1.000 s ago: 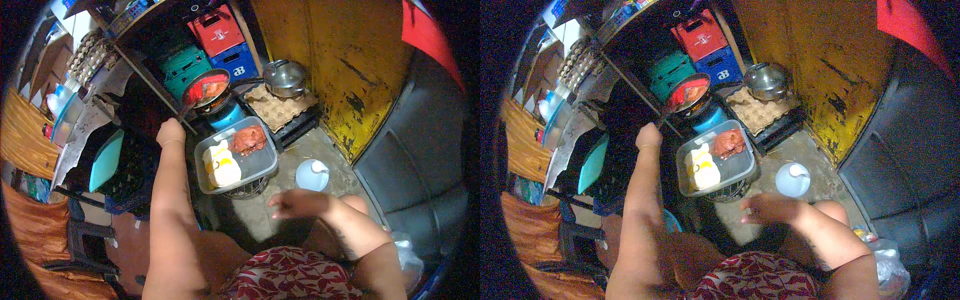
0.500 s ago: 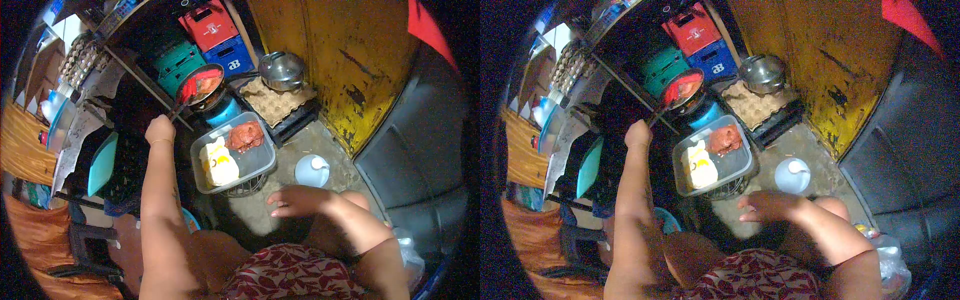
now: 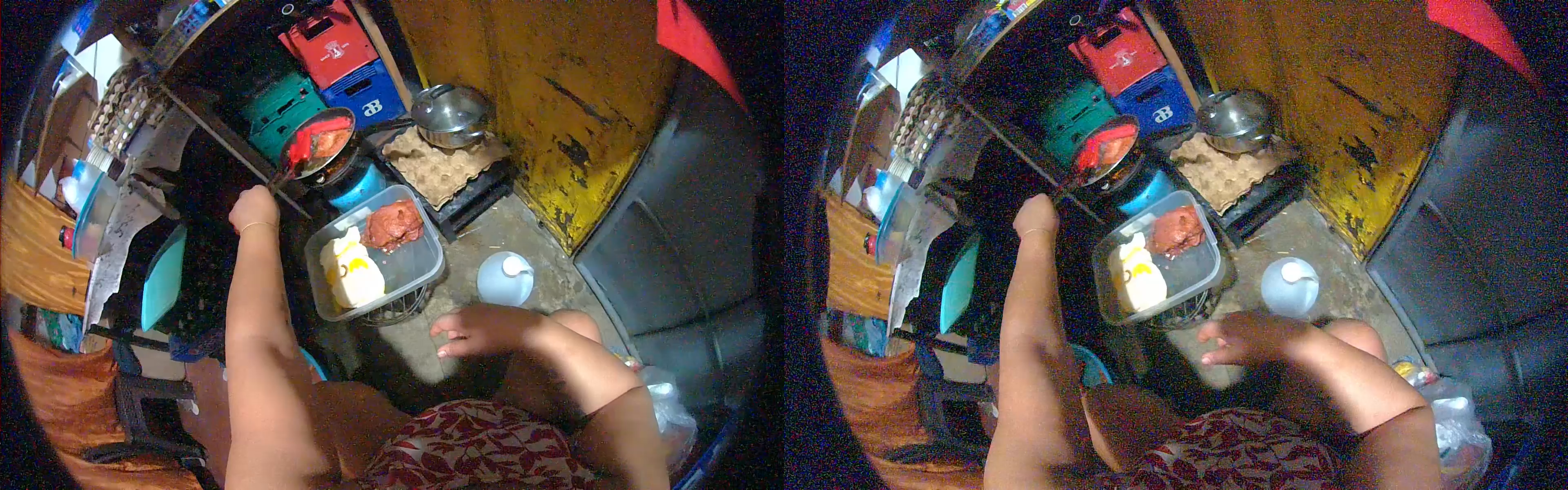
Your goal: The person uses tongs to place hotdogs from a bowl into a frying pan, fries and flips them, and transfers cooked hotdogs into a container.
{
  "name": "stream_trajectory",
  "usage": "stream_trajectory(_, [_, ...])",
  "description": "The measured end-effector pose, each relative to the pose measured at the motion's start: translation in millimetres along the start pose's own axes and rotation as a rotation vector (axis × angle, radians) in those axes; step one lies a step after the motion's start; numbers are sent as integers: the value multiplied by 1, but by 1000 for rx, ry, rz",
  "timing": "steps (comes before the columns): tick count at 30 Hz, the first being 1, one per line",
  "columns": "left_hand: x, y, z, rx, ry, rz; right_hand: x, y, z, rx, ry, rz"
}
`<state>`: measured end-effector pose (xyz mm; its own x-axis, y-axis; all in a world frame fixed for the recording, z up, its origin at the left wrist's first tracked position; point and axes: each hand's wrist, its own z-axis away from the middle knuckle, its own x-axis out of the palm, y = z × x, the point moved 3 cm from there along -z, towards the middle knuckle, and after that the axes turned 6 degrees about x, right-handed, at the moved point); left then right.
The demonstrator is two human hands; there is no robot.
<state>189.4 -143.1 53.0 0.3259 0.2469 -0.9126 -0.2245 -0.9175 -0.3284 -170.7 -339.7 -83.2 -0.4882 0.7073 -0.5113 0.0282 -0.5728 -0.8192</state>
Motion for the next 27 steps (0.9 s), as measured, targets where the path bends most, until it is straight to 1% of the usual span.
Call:
stream_trajectory(1, [-1, -3, 3, -31, -48, 42, -2, -3, 2, 1, 0, -5])
stream_trajectory(5, [10, -18, 7, -96, -55, 145, -4, 0, 2, -42, 10, -21])
stream_trajectory(11, [23, -10, 12, -82, -61, 181, -3, 0, 1, -21, -14, -33])
stream_trajectory(14, [15, -1, 12, -65, -95, 168, -5, -4, 2, -1, -11, -50])
stream_trajectory(21, [10, 8, 12, -77, -66, 211, -7, -7, 2, -47, 6, -42])
stream_trajectory(23, [17, 9, 7, -78, -126, 200, -6, -5, 1, -46, 3, -39])
stream_trajectory(27, [18, 15, -2, -60, -173, 208, -6, -3, 1, -21, -21, -29])
